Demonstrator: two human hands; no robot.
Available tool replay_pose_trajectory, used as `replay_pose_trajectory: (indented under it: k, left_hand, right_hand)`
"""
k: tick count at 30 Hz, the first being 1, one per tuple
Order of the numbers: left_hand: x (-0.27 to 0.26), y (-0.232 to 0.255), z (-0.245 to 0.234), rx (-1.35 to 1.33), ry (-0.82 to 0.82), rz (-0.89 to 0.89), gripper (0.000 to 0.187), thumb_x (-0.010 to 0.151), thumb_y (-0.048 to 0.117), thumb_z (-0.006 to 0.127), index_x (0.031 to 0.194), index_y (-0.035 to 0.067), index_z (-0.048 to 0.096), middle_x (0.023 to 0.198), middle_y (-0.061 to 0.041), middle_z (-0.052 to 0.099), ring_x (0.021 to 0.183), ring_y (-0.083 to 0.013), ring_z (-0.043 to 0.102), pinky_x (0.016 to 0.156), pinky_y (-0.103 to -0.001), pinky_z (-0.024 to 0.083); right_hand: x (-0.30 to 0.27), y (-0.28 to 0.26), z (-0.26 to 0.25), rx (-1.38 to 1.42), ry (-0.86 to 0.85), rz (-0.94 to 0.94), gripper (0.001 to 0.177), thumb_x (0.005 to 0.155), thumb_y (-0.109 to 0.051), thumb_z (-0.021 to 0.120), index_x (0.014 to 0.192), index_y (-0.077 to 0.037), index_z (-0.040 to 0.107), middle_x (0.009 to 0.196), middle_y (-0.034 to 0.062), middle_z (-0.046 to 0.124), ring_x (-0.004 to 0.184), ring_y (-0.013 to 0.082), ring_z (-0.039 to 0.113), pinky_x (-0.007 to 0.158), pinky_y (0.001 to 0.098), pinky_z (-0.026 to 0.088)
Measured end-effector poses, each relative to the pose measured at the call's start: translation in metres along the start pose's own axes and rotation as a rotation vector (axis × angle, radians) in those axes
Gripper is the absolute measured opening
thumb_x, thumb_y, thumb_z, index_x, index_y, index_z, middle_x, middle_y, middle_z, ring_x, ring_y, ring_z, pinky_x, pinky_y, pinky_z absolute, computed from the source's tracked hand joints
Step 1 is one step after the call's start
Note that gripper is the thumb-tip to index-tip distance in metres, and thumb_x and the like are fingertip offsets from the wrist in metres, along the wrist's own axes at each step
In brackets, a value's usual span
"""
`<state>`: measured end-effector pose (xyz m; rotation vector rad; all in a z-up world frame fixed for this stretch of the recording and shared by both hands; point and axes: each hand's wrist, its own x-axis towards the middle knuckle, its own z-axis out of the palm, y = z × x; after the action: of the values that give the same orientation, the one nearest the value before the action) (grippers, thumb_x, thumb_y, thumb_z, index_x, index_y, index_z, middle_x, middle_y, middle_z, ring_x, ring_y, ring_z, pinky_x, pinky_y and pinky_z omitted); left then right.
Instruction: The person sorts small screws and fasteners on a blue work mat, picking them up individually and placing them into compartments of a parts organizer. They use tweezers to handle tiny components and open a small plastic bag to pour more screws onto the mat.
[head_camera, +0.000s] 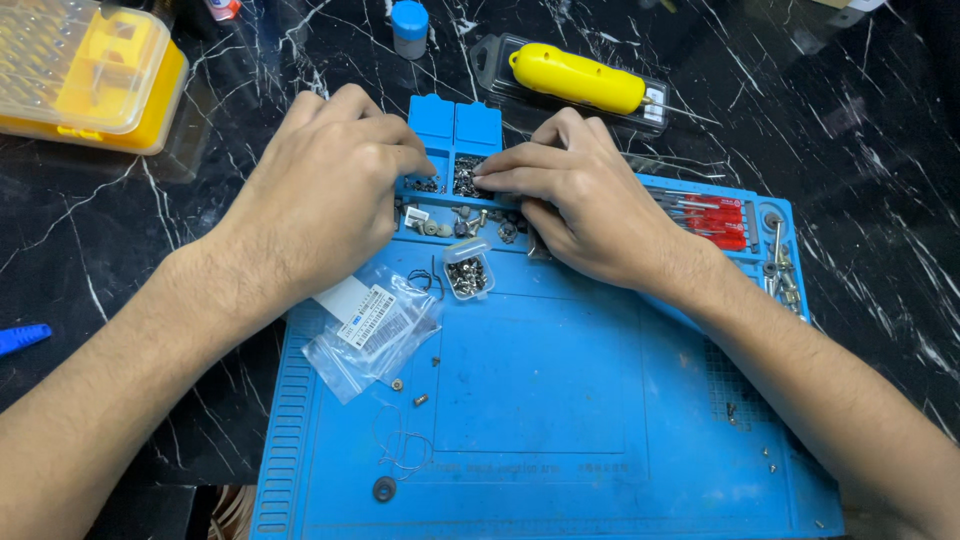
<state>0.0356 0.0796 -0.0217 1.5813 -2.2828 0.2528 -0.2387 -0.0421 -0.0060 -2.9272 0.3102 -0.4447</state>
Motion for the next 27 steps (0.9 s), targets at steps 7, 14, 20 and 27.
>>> replay_pose_trajectory:
  k: [7,14,20,27]
  left_hand:
    - [-0.005,-0.001,0.005,0.081,-0.050,0.049,0.041,0.100,-0.004,0.066,0.125,0.016,0.092,0.126,-0.002,0.086,0.113,-0.0323,0.065,0.088,-0.052,0.050]
    - [-0.001,-0.001,0.008,0.001,-0.022,0.042,0.042,0.101,-0.006,0.063,0.132,0.009,0.087,0.128,-0.005,0.084,0.112,-0.0343,0.062,0.088,-0.052,0.048]
    - [-0.005,0.000,0.014,0.057,0.002,0.073,0.043,0.100,-0.001,0.069,0.137,0.014,0.087,0.137,-0.006,0.077,0.119,-0.0351,0.060,0.091,-0.054,0.050]
    - [-0.004,-0.004,0.010,0.083,0.023,0.036,0.045,0.100,0.002,0.068,0.141,0.008,0.085,0.134,-0.008,0.075,0.121,-0.0335,0.060,0.093,-0.050,0.047]
  right_hand:
    - [0.000,-0.003,-0.001,0.003,0.002,-0.002,0.048,0.102,0.009,0.068,0.146,-0.005,0.081,0.145,0.0063,0.079,0.111,0.0318,0.053,0.094,0.0504,0.044]
    - [0.012,-0.015,-0.006,0.027,0.029,-0.016,0.047,0.105,0.009,0.064,0.147,-0.008,0.078,0.152,0.0092,0.074,0.115,0.0366,0.052,0.098,0.0555,0.044]
    - [0.017,-0.008,-0.003,0.047,0.042,0.003,0.047,0.104,0.008,0.060,0.143,-0.011,0.078,0.150,0.0122,0.071,0.118,0.0380,0.052,0.099,0.0562,0.043]
    - [0.011,-0.004,-0.008,0.078,0.064,0.083,0.052,0.103,0.011,0.055,0.145,-0.009,0.077,0.149,0.0122,0.073,0.126,0.0364,0.056,0.104,0.0543,0.042]
